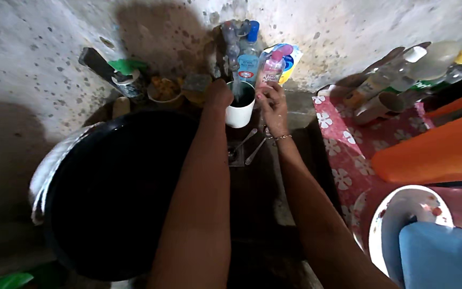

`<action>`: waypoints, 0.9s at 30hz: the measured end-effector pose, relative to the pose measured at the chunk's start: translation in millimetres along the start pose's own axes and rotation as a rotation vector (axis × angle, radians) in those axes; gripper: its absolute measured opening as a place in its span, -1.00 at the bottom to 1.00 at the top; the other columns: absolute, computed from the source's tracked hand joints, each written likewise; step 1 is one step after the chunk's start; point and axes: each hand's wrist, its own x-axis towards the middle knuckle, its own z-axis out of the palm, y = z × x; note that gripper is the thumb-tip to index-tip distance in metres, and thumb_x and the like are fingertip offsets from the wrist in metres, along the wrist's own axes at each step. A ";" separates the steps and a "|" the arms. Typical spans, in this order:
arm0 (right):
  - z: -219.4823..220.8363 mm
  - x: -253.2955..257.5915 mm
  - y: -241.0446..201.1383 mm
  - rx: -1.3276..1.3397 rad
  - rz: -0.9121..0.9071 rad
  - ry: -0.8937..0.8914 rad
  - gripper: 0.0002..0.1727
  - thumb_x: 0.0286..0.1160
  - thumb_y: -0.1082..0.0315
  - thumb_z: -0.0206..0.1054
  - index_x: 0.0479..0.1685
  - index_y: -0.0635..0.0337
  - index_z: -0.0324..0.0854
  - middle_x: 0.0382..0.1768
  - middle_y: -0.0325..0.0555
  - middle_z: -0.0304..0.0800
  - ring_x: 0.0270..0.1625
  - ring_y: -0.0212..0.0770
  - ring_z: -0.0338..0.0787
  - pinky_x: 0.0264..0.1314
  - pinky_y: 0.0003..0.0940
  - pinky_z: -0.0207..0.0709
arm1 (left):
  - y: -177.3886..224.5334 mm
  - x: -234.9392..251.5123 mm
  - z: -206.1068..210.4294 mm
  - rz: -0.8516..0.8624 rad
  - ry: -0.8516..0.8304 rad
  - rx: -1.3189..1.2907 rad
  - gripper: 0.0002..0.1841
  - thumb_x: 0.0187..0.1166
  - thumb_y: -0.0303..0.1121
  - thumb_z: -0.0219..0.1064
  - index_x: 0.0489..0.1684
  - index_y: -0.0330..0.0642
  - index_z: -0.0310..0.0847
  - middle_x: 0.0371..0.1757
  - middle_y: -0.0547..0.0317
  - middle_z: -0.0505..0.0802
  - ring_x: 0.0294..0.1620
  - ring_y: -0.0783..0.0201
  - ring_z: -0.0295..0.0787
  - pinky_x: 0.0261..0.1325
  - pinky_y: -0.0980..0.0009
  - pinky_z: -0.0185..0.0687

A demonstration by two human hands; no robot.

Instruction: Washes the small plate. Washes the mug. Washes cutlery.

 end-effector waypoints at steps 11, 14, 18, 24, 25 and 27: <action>-7.0 22.1 31.3 0.362 0.260 -0.183 -0.82 0.72 0.34 0.19 -0.22 0.22 0.60 -0.43 -0.34 0.67 -0.35 -0.49 0.69 -0.10 -0.46 0.66 | -8.0 10.1 -2.6 0.032 -0.020 0.085 -0.55 0.72 -0.49 0.14 0.54 -0.51 0.35 0.51 -0.49 0.54 0.44 -0.33 0.62 0.34 -0.23 0.61; 0.2 16.2 24.2 0.549 0.314 -0.094 -0.78 0.70 0.37 0.22 -0.41 0.05 0.52 -0.53 -0.42 0.58 -0.48 -0.52 0.58 -0.29 -0.54 0.56 | -9.3 12.5 -2.5 0.003 0.019 0.027 -0.57 0.73 -0.44 0.20 0.50 -0.50 0.38 0.47 -0.47 0.58 0.39 -0.29 0.66 0.30 -0.19 0.65; 5.1 13.2 15.4 0.616 0.415 0.040 -0.66 0.68 0.39 0.24 -0.58 -0.02 0.39 -0.67 -0.45 0.43 -0.64 -0.54 0.38 -0.51 -0.60 0.34 | -11.4 18.8 -1.2 -0.045 0.072 -0.217 -0.58 0.69 -0.35 0.25 0.44 -0.42 0.47 0.36 -0.38 0.66 0.24 -0.18 0.75 0.20 -0.11 0.71; 14.0 2.7 6.7 0.592 0.554 0.152 -0.64 0.69 0.36 0.27 -0.58 0.00 0.40 -0.71 -0.44 0.37 -0.72 -0.53 0.30 -0.59 -0.61 0.33 | -10.7 14.3 -0.7 0.078 -0.089 -0.339 -0.28 0.56 -0.10 0.50 0.64 -0.25 0.34 0.52 -0.32 0.57 0.48 -0.25 0.55 0.39 -0.25 0.53; 15.0 0.0 4.3 0.594 0.568 0.160 -0.66 0.70 0.36 0.26 -0.56 0.00 0.41 -0.70 -0.44 0.36 -0.72 -0.53 0.31 -0.59 -0.62 0.35 | -11.0 13.3 -0.4 0.100 -0.096 -0.326 -0.18 0.49 -0.08 0.56 0.70 -0.24 0.27 0.55 -0.33 0.55 0.50 -0.25 0.53 0.41 -0.25 0.51; 17.8 -5.9 -1.7 0.638 0.597 0.188 -0.66 0.72 0.35 0.23 -0.55 0.02 0.42 -0.73 -0.42 0.37 -0.72 -0.52 0.34 -0.58 -0.60 0.36 | -13.4 13.0 1.9 0.154 -0.075 -0.219 0.05 0.31 -0.09 0.69 0.79 -0.29 0.08 0.60 -0.39 0.48 0.54 -0.28 0.50 0.45 -0.24 0.47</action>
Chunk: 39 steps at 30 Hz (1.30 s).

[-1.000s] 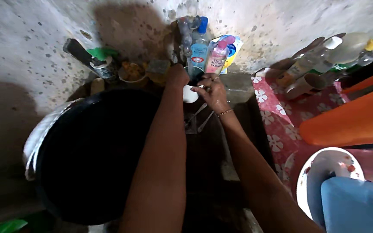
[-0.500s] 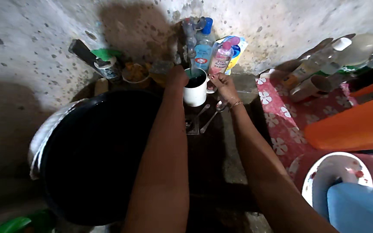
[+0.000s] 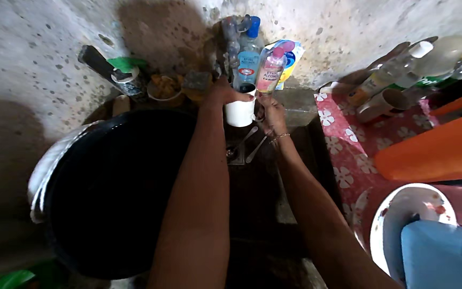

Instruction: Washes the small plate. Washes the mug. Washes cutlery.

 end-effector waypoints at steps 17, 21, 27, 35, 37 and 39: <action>-17.3 -64.8 11.8 0.178 0.086 0.075 -0.73 0.82 0.33 -0.06 -0.30 0.12 0.44 -0.71 -0.34 0.49 -0.66 -0.42 0.55 -0.46 -0.48 0.59 | 7.9 -15.0 30.7 0.344 -0.060 0.305 0.11 -0.11 -0.29 0.88 0.62 -0.33 0.30 0.36 -0.48 0.66 0.44 -0.37 0.59 0.46 -0.34 0.45; -53.6 -88.4 -6.0 -0.661 -0.169 0.094 -0.64 0.66 0.35 0.31 0.31 0.37 0.56 0.09 0.22 0.76 0.09 0.07 0.79 0.16 0.04 0.67 | 21.2 -34.6 55.9 0.366 -0.061 0.518 0.21 -0.11 -0.27 0.88 0.72 -0.33 0.17 0.46 -0.50 0.59 0.50 -0.44 0.52 0.48 -0.38 0.41; -76.7 -93.2 -32.8 -0.914 -0.183 -0.335 -0.85 0.53 0.58 0.34 -0.09 0.43 0.79 -0.04 0.27 0.84 0.07 0.13 0.82 0.26 0.09 0.62 | 16.0 -72.0 102.7 0.413 -0.144 0.727 0.09 -0.07 -0.37 0.86 0.67 -0.25 0.32 0.56 -0.40 0.52 0.59 -0.45 0.38 0.48 -0.44 0.31; -76.9 -97.8 -42.6 -1.319 0.326 -0.671 -0.49 0.79 0.34 0.13 0.59 0.51 0.39 0.58 0.40 0.47 0.64 0.28 0.47 0.71 0.15 0.23 | -23.5 -93.8 148.7 0.574 -0.126 0.710 0.01 0.24 -0.23 0.68 0.80 -0.20 0.19 0.75 -0.31 0.35 0.74 -0.32 0.24 0.70 -0.27 0.11; -71.6 -106.7 -54.7 -1.275 0.434 -0.598 -0.54 0.82 0.39 0.08 0.54 0.55 0.42 0.56 0.43 0.47 0.60 0.24 0.49 0.69 0.05 0.23 | -38.5 -96.0 156.6 0.635 -0.057 0.652 -0.05 0.24 -0.23 0.67 0.74 -0.26 0.28 0.73 -0.37 0.37 0.74 -0.34 0.24 0.72 -0.28 0.06; -67.1 -108.4 -60.1 -1.244 0.536 -0.519 -0.55 0.75 0.44 0.15 0.49 0.58 0.45 0.53 0.45 0.48 0.55 0.23 0.53 0.65 0.05 0.27 | -42.5 -101.5 159.1 0.654 -0.045 0.623 -0.06 0.27 -0.18 0.67 0.73 -0.28 0.29 0.71 -0.38 0.40 0.77 -0.34 0.21 0.75 -0.31 -0.02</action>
